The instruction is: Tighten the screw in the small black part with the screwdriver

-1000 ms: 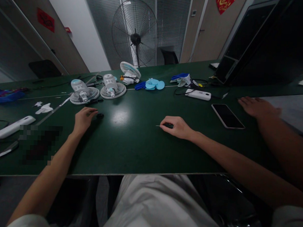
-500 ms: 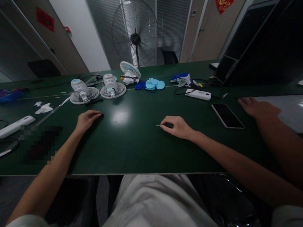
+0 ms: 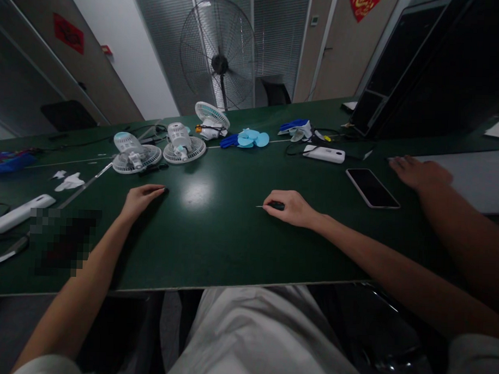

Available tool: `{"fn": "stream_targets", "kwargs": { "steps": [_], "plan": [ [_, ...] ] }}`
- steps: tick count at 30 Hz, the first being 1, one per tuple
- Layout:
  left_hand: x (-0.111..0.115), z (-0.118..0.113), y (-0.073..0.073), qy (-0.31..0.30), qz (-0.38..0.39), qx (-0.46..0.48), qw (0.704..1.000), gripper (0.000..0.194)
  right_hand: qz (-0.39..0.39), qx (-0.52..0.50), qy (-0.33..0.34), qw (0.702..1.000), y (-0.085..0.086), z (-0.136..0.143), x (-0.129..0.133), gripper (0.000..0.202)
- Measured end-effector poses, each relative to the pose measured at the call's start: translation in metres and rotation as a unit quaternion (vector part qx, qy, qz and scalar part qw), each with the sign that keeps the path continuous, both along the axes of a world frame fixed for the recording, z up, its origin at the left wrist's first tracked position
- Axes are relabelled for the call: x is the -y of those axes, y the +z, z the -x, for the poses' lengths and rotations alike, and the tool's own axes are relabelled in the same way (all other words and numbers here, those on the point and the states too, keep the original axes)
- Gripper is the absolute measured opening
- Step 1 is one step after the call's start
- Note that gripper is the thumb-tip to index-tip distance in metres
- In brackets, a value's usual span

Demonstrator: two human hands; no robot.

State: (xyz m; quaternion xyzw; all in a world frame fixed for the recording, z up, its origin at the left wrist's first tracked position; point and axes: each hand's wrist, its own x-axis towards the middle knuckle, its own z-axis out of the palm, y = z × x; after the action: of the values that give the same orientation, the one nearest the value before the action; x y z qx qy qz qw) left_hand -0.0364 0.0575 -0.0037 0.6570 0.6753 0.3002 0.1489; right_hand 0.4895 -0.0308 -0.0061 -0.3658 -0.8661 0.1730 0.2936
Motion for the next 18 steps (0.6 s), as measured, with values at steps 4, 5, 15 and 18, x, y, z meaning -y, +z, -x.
{"fn": "stream_targets", "kwargs": {
  "steps": [4, 5, 15, 18],
  "plan": [
    [-0.001, 0.001, 0.001, 0.007, 0.015, 0.011, 1.000, 0.060, 0.000, 0.002, -0.005, 1.000, -0.002, 0.000, -0.001, 0.017],
    [-0.001, 0.001, 0.001, 0.013, 0.013, 0.000, 1.000, 0.058, -0.002, 0.003, -0.006, 1.000, -0.002, 0.000, -0.001, 0.016],
    [0.007, 0.000, 0.007, 0.001, -0.014, -0.053, 0.999, 0.052, -0.001, 0.001, 0.001, 1.000, -0.001, -0.001, -0.001, 0.017],
    [0.010, -0.001, 0.008, -0.009, -0.018, -0.053, 0.998, 0.054, -0.002, 0.000, 0.002, 1.000, -0.001, -0.001, -0.001, 0.017]
  ]
}}
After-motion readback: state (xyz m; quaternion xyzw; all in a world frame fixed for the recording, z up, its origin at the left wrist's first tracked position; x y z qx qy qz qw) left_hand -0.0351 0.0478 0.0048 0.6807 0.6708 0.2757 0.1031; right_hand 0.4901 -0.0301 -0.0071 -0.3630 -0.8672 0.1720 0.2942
